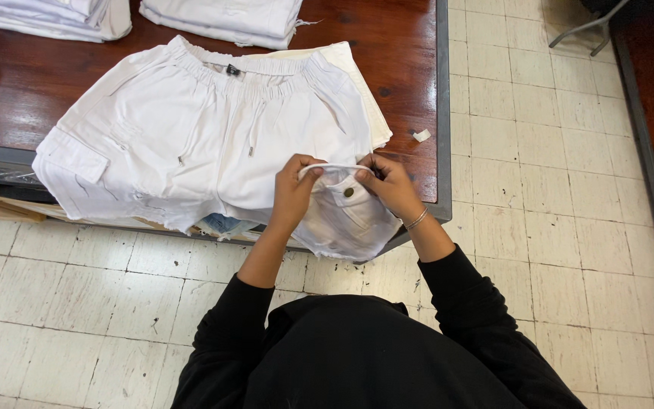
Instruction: The person uses small scissors to trim loose threads and frayed edges from a pair of white shorts laid on a wooden table. The person flips the shorts over to access the back and continues trimming threads along the seams and pockets.
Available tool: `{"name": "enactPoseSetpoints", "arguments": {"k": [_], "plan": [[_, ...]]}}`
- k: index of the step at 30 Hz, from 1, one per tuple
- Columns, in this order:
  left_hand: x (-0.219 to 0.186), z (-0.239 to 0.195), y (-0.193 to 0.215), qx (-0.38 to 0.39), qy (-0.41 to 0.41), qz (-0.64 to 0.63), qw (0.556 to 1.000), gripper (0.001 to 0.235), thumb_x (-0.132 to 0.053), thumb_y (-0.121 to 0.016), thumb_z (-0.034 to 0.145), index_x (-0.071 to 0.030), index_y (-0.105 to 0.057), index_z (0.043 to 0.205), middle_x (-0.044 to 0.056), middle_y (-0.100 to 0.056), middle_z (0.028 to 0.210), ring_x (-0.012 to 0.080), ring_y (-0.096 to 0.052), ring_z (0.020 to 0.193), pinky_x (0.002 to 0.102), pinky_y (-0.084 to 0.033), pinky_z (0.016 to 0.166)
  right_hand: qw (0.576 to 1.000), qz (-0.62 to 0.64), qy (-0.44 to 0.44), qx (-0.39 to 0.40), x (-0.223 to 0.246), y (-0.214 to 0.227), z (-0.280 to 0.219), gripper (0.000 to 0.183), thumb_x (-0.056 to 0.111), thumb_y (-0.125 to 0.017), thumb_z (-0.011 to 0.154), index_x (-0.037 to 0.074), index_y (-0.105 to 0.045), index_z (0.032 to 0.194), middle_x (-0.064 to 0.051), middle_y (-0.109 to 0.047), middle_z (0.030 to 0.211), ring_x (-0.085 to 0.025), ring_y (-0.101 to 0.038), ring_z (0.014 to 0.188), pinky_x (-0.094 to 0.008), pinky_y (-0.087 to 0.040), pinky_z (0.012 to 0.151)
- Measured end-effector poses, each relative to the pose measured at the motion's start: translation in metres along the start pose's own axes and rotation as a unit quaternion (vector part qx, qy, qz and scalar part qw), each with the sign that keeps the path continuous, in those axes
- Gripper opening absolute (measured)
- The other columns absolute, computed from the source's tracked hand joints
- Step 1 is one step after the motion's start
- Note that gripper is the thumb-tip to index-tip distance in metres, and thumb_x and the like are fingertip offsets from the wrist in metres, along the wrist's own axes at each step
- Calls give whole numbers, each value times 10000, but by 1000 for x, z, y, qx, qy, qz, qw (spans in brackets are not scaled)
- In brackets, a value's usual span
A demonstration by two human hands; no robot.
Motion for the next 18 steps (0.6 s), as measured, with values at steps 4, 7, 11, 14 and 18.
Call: {"name": "enactPoseSetpoints", "arguments": {"k": [4,7,11,14,18], "plan": [[34,21,11,-57,78,-131,987,109,-222,-773,1071,-133,-728,1026,-55,-685,830,57,-585,807,235,-502,772,990,107,-80,-49,-18,-1,2,215,313,-842,1030,114,-770,990,34,-696,769,-70,-667,719,-244,-603,661],[55,32,13,-74,104,-135,983,133,-213,-779,1072,-100,-750,1006,-30,-671,753,64,-572,704,220,-493,688,970,183,-141,-76,-105,13,33,341,403,-802,1068,90,-708,970,7,-700,777,-127,-711,694,-288,-625,627],[58,38,25,-68,108,-47,991,200,-288,-835,1045,-104,-759,1029,26,-684,723,98,-564,678,260,-477,633,958,227,-154,-88,-76,-8,46,291,326,-884,1000,99,-715,932,4,-718,746,-122,-732,654,-263,-615,597],[57,42,38,-34,140,-4,990,174,-271,-885,990,-150,-773,1046,22,-734,706,88,-599,623,241,-495,602,957,220,-170,-81,-74,-17,49,249,273,-894,980,80,-740,950,-21,-740,740,-129,-750,650,-261,-611,595],[41,47,62,-23,96,82,992,231,-291,-944,921,-153,-777,1002,34,-725,684,126,-592,594,276,-475,615,974,164,-147,-57,-58,-27,49,270,287,-954,919,72,-802,976,3,-715,714,-95,-721,640,-221,-592,592]]}}
Point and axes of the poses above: each hand's wrist, its own z-axis towards the middle knuckle, its own y-axis out of the back of the hand, x = y × z, the point moved 7 cm from there along z, towards the middle knuckle
